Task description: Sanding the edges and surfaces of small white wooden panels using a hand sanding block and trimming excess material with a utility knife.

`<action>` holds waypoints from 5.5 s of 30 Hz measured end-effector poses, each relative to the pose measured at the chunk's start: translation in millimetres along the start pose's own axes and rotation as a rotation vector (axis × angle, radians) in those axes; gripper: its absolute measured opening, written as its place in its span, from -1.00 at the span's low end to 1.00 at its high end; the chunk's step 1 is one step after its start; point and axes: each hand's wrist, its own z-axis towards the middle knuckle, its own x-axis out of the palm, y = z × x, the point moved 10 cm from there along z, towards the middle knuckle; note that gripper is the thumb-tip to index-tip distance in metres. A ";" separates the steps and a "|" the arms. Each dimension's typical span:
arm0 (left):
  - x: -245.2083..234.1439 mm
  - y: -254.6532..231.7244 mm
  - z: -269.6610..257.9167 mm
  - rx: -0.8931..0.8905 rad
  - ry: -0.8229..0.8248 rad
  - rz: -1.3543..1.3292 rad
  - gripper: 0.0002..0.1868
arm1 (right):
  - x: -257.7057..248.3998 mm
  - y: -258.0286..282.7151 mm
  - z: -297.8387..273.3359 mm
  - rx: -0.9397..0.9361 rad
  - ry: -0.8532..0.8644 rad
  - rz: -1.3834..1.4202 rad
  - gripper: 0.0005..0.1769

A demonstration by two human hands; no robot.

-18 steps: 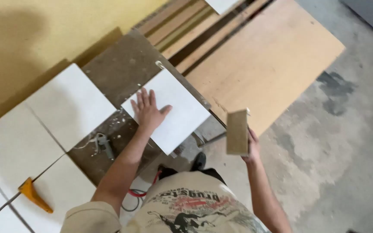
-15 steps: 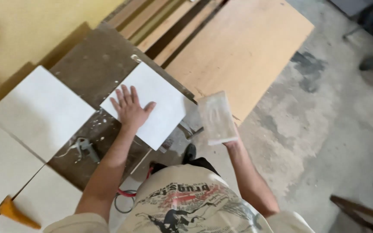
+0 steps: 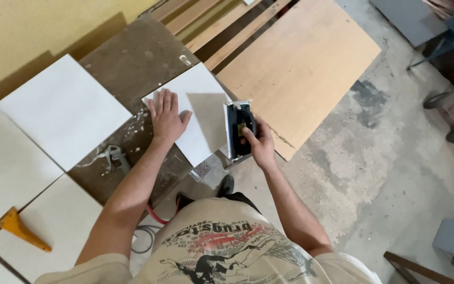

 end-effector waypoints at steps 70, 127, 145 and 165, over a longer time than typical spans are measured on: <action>-20.6 16.7 -29.3 -0.266 -0.527 -0.088 -0.32 | 201.9 -27.8 61.9 -0.380 0.574 -1.141 -0.38; -24.8 17.2 -29.2 -0.269 -0.529 -0.060 -0.30 | 234.8 -19.9 211.4 -0.497 0.166 -0.978 -0.39; -8.3 24.1 -24.5 -0.296 -0.463 -0.123 -0.25 | 202.0 2.9 80.2 -0.398 0.480 -0.970 -0.41; -9.4 21.2 -25.3 -0.258 -0.517 -0.064 -0.27 | 194.8 -15.0 90.0 -0.489 0.278 -1.014 -0.38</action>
